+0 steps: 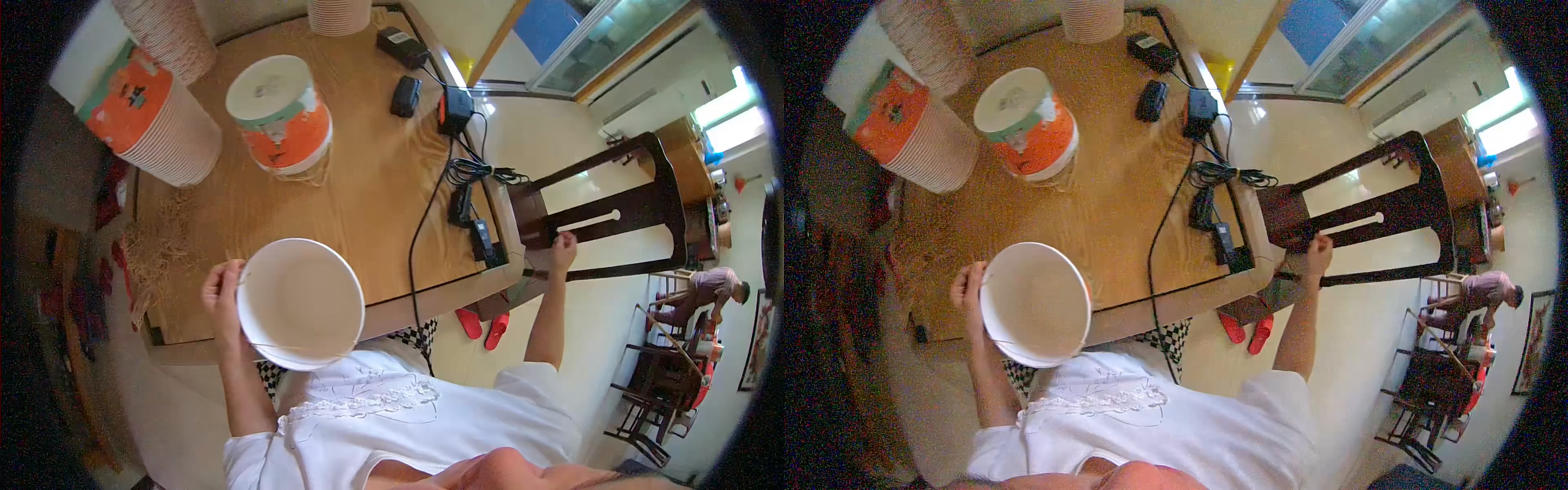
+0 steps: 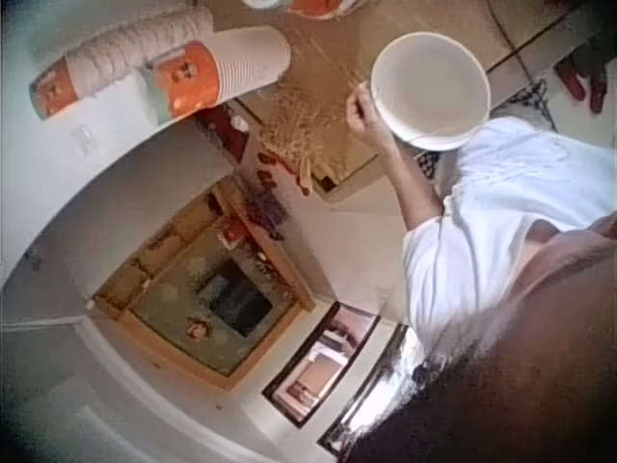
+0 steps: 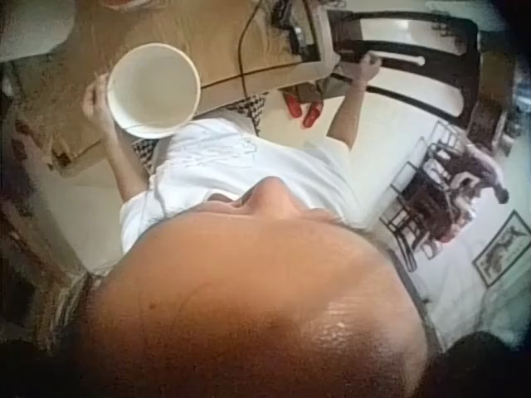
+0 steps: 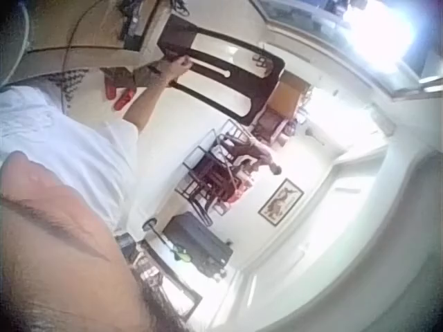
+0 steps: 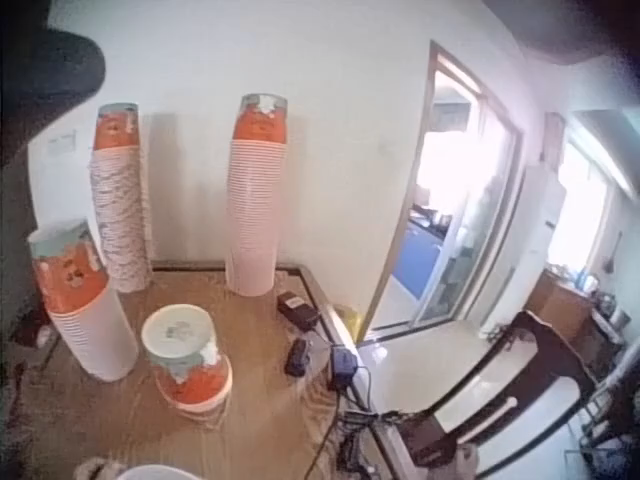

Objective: Threading string handles through holes in paper buckets to assemble them.

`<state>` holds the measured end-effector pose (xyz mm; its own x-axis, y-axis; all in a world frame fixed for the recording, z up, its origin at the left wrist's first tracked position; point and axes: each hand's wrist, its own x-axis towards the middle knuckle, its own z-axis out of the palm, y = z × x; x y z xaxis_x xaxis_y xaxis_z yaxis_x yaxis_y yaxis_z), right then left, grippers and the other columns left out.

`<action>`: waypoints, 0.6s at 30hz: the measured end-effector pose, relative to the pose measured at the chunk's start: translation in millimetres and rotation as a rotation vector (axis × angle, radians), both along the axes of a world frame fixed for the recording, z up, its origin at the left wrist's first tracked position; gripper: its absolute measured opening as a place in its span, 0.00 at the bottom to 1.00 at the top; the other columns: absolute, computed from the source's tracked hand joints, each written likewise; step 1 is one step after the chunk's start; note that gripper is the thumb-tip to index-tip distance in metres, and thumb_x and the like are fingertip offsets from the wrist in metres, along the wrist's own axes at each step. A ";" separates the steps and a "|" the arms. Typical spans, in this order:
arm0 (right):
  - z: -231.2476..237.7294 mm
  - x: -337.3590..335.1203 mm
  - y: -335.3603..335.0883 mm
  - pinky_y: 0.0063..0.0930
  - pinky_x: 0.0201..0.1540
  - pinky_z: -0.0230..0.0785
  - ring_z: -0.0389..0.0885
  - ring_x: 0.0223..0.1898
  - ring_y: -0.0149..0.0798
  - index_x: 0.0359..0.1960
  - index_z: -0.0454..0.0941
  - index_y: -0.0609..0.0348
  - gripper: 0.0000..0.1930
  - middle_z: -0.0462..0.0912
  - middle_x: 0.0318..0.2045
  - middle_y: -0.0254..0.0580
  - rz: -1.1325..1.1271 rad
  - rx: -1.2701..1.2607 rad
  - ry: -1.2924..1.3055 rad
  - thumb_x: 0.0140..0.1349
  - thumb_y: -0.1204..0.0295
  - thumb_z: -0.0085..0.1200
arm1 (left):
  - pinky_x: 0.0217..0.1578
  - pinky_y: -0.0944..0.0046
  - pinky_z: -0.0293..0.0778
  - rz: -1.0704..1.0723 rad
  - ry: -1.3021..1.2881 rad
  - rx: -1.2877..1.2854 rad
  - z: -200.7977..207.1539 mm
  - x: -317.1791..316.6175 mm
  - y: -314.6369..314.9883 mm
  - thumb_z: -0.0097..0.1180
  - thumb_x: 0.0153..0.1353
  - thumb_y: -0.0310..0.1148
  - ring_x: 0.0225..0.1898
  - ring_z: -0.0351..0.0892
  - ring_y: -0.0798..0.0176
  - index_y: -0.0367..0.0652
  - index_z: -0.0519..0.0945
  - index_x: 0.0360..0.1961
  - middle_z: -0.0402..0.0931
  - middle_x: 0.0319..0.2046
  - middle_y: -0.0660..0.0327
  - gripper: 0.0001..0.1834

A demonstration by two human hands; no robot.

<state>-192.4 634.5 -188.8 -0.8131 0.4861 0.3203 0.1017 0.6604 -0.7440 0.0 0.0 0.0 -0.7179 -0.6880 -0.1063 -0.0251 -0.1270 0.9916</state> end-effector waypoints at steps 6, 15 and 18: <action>-118.9 34.0 68.8 0.38 0.42 0.67 0.76 0.39 0.47 0.40 0.74 0.62 0.18 0.78 0.37 0.49 -0.124 0.075 -0.537 0.51 0.62 0.55 | 0.28 0.75 0.70 0.019 -0.036 -0.020 -5.1 -19.9 15.1 0.54 0.57 0.31 0.26 0.74 0.74 0.39 0.79 0.28 0.78 0.25 0.64 0.06; -163.0 42.6 30.6 0.54 0.52 0.58 0.59 0.55 0.58 0.59 0.53 0.49 0.42 0.60 0.55 0.54 -0.420 0.029 -1.027 0.44 0.49 0.60 | 0.28 0.75 0.70 0.003 -0.139 -0.180 10.7 -14.7 24.2 0.52 0.59 0.32 0.26 0.74 0.75 0.39 0.78 0.29 0.78 0.26 0.64 0.07; -165.5 45.0 22.4 0.59 0.50 0.58 0.55 0.58 0.56 0.60 0.51 0.44 0.43 0.55 0.58 0.53 -0.452 0.014 -1.030 0.43 0.48 0.61 | 0.29 0.75 0.70 0.000 -0.141 -0.165 9.4 -11.8 23.2 0.52 0.59 0.32 0.27 0.74 0.74 0.40 0.78 0.29 0.78 0.27 0.64 0.07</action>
<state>-147.4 656.9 -354.3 -0.4431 0.8046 -0.3952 0.8958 0.4148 -0.1599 -11.8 23.2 9.4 -0.7037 -0.7046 -0.0914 -0.1650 0.0369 0.9856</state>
